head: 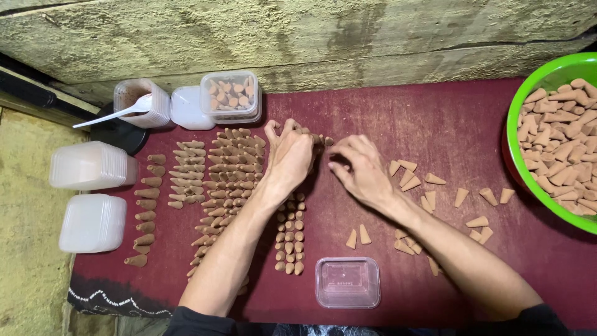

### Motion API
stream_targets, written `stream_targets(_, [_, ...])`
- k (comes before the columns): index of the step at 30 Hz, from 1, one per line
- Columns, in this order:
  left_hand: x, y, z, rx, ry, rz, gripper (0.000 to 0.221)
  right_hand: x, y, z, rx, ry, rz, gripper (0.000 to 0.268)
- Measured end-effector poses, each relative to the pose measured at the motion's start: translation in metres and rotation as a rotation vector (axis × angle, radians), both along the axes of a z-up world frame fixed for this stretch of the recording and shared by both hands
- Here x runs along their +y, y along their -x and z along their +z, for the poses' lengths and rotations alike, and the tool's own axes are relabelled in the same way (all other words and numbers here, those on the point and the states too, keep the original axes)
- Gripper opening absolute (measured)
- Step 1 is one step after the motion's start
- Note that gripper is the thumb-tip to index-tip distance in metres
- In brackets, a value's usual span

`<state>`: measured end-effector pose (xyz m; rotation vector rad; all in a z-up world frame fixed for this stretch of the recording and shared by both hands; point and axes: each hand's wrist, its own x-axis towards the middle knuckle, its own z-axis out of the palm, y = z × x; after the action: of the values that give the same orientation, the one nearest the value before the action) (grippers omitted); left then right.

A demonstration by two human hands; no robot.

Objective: Arranging incense cones into organized rows on a work surface at a fast pace.

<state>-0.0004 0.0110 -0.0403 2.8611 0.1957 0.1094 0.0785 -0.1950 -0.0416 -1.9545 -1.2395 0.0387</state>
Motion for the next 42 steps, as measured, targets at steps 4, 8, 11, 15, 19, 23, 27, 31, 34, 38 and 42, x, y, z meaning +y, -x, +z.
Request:
stream_targets(4, [-0.002,-0.001,0.005,-0.006,0.003,-0.009,0.018,0.009,0.014,0.006,-0.035,0.022,0.012,0.019])
stream_targets(8, [-0.004,0.002,0.022,0.003,0.005,-0.003,0.019,0.015,0.022,0.013,-0.094,0.042,0.031,0.016])
stream_targets(11, [0.004,0.008,0.028,-0.002,-0.008,0.039,0.019,0.022,0.02,0.011,-0.1,0.044,0.032,0.015])
stream_targets(15, [0.01,0.025,0.041,0.013,0.029,0.086,0.021,0.03,0.019,0.011,-0.147,0.058,0.023,0.018])
stream_targets(19, [0.008,0.042,0.035,0.052,0.021,0.088,0.022,0.035,0.014,0.012,-0.206,0.061,0.043,0.014])
stream_targets(23, [0.002,0.053,0.021,0.101,0.017,0.057,0.024,0.029,0.008,0.004,-0.182,0.096,0.021,0.012])
stream_targets(27, [0.002,0.051,0.001,0.081,0.029,0.042,0.021,0.011,-0.008,0.006,-0.157,0.127,-0.039,0.011])
stream_targets(31, [-0.001,0.049,0.001,0.055,-0.005,0.016,0.019,0.005,-0.018,0.008,-0.113,0.166,-0.094,0.012])
stream_targets(34, [0.0,0.046,0.001,0.093,-0.002,0.058,0.014,0.009,-0.018,0.006,-0.079,0.13,-0.112,0.012])
stream_targets(38, [-0.003,0.043,0.003,0.064,-0.004,0.06,0.013,0.012,-0.018,0.001,-0.078,0.116,-0.113,0.011])
stream_targets(42, [-0.01,0.034,0.01,-0.008,0.01,0.036,0.013,0.015,-0.015,0.009,-0.085,0.12,-0.117,0.012])
